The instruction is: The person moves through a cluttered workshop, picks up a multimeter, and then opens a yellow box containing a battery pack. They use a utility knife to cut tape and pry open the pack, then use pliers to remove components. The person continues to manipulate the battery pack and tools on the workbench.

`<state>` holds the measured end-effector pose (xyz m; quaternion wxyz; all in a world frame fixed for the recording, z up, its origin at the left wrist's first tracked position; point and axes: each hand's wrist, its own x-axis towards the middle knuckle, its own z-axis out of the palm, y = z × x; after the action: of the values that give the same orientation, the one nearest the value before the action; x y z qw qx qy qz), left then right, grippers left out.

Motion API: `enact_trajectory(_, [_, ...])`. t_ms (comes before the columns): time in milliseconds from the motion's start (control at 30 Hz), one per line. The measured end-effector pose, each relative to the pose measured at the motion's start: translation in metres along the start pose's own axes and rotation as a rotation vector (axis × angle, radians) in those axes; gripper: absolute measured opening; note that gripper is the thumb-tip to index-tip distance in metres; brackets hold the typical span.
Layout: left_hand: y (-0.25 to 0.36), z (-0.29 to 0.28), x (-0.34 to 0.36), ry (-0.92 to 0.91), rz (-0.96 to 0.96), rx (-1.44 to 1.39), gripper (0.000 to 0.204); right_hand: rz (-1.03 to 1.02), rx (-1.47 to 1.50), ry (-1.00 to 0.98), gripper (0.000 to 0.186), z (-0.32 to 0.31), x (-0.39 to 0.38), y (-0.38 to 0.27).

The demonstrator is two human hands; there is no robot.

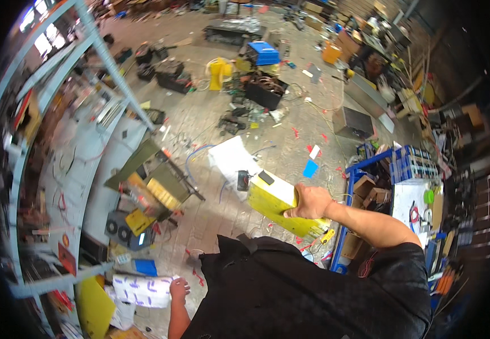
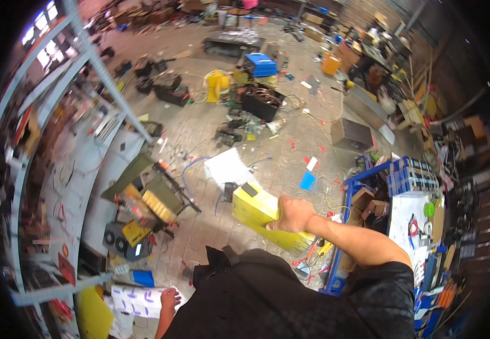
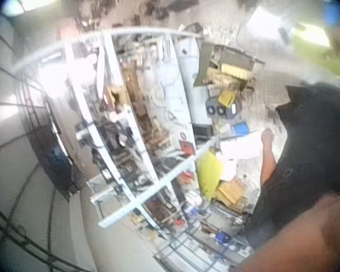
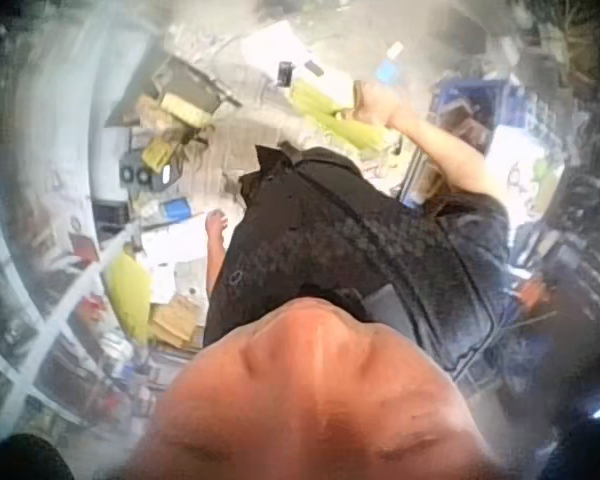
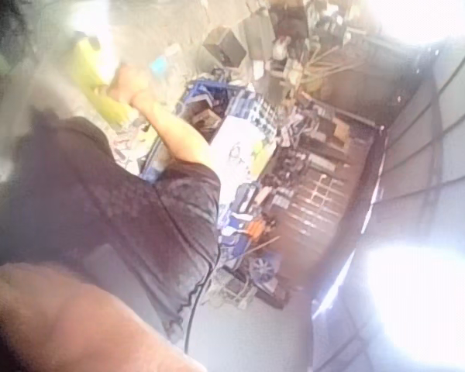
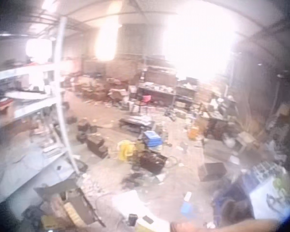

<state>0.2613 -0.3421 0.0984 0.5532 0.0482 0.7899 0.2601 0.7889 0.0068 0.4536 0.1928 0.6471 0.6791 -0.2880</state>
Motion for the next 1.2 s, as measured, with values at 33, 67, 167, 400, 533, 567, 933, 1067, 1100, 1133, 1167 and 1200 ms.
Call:
enact_trajectory(33, [0.014, 0.021, -0.002, -0.032, -0.005, 0.041, 0.028, 0.026, 0.013, 0.021, 0.089, 0.003, 0.002, 0.030])
enact_trajectory(67, [0.026, 0.037, -0.003, -0.091, -0.013, 0.086, 0.026, 0.083, 0.020, -0.002, 0.090, 0.006, 0.006, 0.059])
enact_trajectory(167, [0.060, 0.085, -0.001, -0.245, 0.043, 0.261, 0.024, 0.159, 0.051, 0.036, 0.091, 0.008, 0.015, 0.134])
enact_trajectory(400, [0.176, 0.139, 0.064, -0.337, 0.181, 0.738, 0.024, 0.433, 0.246, 0.041, 0.091, -0.015, 0.041, 0.265])
enact_trajectory(533, [0.280, 0.184, 0.154, -0.407, 0.389, 1.207, 0.031, 0.628, 0.371, 0.055, 0.094, -0.011, 0.063, 0.332])
enact_trajectory(567, [0.317, 0.216, 0.162, -0.194, 0.014, 0.695, 0.034, 0.694, 0.405, 0.066, 0.094, -0.023, 0.069, 0.346])
enact_trajectory(933, [0.818, 0.751, 0.127, -0.404, 0.830, 0.787, 0.033, 1.070, 0.666, 0.149, 0.088, -0.097, 0.154, 0.490])
enact_trajectory(1067, [0.889, 0.889, 0.109, -0.514, 0.959, 0.740, 0.032, 0.969, 0.785, 0.230, 0.082, -0.099, 0.212, 0.565])
enact_trajectory(1100, [0.892, 0.909, 0.107, -0.482, 0.930, 0.744, 0.035, 0.902, 0.836, 0.242, 0.084, -0.118, 0.230, 0.587])
enact_trajectory(1133, [0.888, 0.928, 0.120, -0.450, 0.875, 0.720, 0.032, 0.911, 0.864, 0.216, 0.080, -0.138, 0.249, 0.606])
enact_trajectory(1167, [0.879, 0.936, 0.135, -0.409, 0.812, 0.698, 0.029, 0.914, 0.892, 0.178, 0.076, -0.171, 0.269, 0.615])
enact_trajectory(1200, [0.871, 0.947, 0.133, -0.419, 0.713, 0.801, 0.026, 0.926, 0.896, 0.173, 0.073, -0.181, 0.283, 0.632])
